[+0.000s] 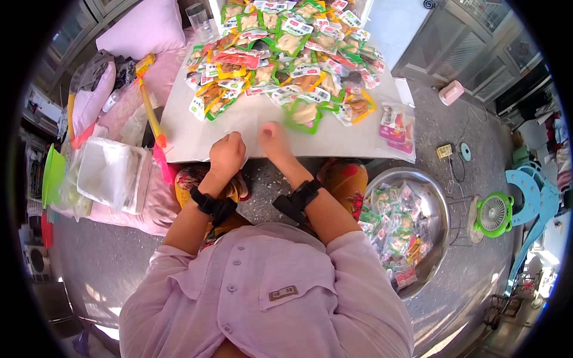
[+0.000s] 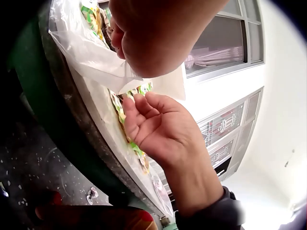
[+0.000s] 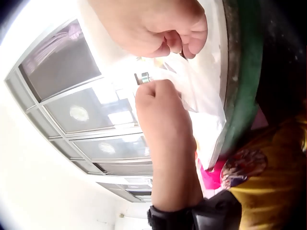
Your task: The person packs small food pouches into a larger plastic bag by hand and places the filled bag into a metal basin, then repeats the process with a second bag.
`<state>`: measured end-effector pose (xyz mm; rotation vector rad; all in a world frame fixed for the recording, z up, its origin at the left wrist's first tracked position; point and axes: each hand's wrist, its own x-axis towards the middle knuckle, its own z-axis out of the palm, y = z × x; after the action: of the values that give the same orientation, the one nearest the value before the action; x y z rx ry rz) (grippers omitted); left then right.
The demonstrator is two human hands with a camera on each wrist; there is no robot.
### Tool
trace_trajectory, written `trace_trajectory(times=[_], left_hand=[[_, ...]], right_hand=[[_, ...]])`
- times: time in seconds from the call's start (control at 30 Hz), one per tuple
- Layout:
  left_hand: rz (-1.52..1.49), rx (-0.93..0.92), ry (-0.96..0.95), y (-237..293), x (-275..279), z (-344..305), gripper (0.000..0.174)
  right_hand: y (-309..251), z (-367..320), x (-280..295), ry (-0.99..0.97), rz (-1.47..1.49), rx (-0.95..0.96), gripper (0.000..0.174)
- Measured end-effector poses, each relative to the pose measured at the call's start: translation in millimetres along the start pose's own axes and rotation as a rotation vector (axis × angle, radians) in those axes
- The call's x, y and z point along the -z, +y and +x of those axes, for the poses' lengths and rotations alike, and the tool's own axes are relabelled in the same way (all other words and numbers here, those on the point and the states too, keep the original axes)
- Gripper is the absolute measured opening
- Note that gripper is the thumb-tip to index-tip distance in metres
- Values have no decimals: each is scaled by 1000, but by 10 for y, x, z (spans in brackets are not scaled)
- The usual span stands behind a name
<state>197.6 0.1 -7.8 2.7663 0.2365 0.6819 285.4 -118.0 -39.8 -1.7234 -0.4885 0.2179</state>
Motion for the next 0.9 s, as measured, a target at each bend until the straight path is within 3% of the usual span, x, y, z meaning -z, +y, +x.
trace_trajectory(times=[0.03, 0.1, 0.17, 0.27, 0.37, 0.63, 0.7, 0.77, 0.9], left_hand=[[14, 6, -47, -32, -95, -15, 7], [7, 47, -119, -48, -231, -52, 8], [-36, 120, -169, 22, -320, -94, 9], [-52, 145, -206, 85, -351, -81, 11], [-36, 140, -242, 127, -327, -72, 12], [-32, 118, -217, 145, -303, -91, 15], [-29, 124, -223, 150, -295, -84, 15], [-32, 132, -229, 161, -286, -83, 15], [-54, 132, -209, 146, -308, -91, 15]], right_hand=[[110, 128, 104, 54, -248, 237, 25], [-26, 301, 402, 317, -555, 481, 27], [-89, 520, 717, 422, -664, 581, 30], [39, 833, 1009, 367, -991, 400, 33], [79, 920, 1090, 149, -1102, 142, 39], [164, 850, 1168, 78, -1132, 12, 48], [136, 740, 1185, 62, -985, -1, 46], [175, 656, 1212, 54, -683, 45, 41], [2, 389, 1155, 19, -151, -42, 24]])
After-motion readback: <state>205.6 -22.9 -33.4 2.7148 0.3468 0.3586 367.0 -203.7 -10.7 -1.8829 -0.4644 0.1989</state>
